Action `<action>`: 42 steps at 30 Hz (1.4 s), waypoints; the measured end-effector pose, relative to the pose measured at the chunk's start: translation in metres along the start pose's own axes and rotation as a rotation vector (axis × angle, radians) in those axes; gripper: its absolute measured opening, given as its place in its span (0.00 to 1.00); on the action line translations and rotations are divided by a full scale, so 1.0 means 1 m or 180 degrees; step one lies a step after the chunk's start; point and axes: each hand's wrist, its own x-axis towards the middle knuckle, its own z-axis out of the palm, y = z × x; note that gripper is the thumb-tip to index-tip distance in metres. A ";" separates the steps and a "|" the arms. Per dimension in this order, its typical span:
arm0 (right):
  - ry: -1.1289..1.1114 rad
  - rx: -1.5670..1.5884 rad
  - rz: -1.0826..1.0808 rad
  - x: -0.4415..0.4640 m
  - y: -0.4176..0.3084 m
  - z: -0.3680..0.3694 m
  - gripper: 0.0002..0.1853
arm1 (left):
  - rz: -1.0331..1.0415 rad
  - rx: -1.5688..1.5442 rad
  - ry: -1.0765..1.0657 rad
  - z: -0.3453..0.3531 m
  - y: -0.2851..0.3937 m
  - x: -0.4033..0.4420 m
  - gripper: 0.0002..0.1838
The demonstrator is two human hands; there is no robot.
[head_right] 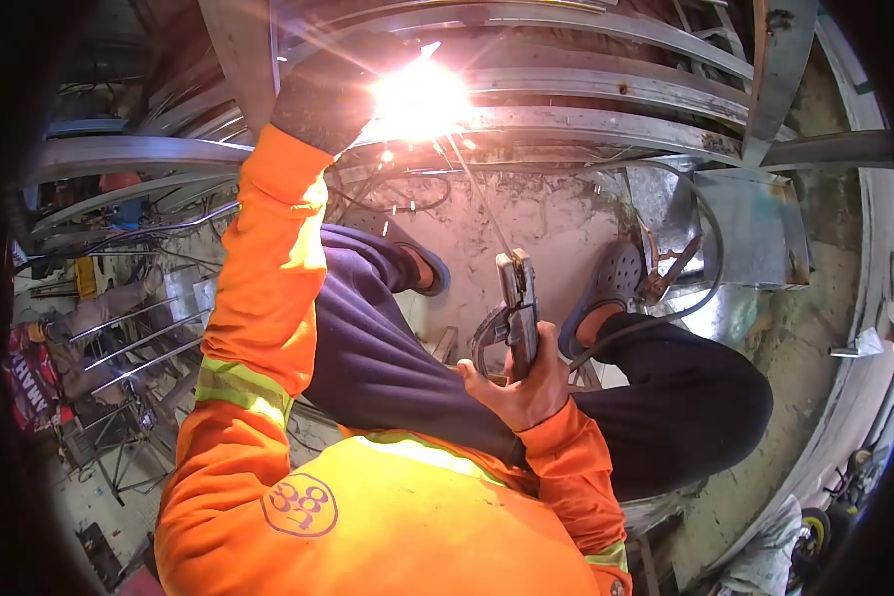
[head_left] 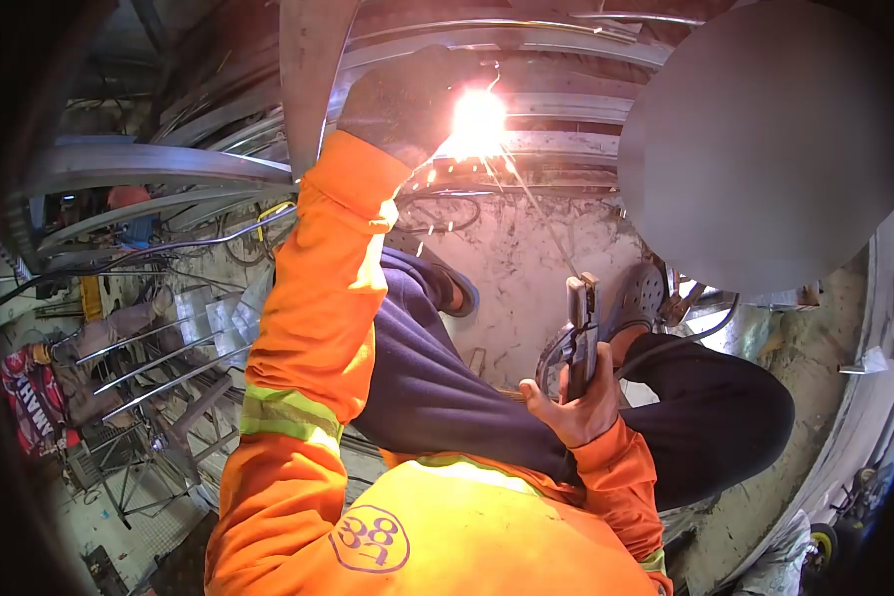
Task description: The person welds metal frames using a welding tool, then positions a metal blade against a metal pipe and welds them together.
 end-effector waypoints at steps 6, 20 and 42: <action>0.0089 0.0284 0.0080 0.000 -0.003 0.001 0.33 | 0.0204 0.0157 0.0151 0.006 -0.003 0.000 0.14; 0.0425 0.0232 -0.0300 -0.001 0.006 0.007 0.36 | 0.0427 0.0509 0.0124 -0.015 0.012 0.006 0.16; -0.0004 0.0084 0.0088 0.000 0.000 0.001 0.35 | 0.0314 -0.0514 0.0365 0.005 -0.004 -0.006 0.17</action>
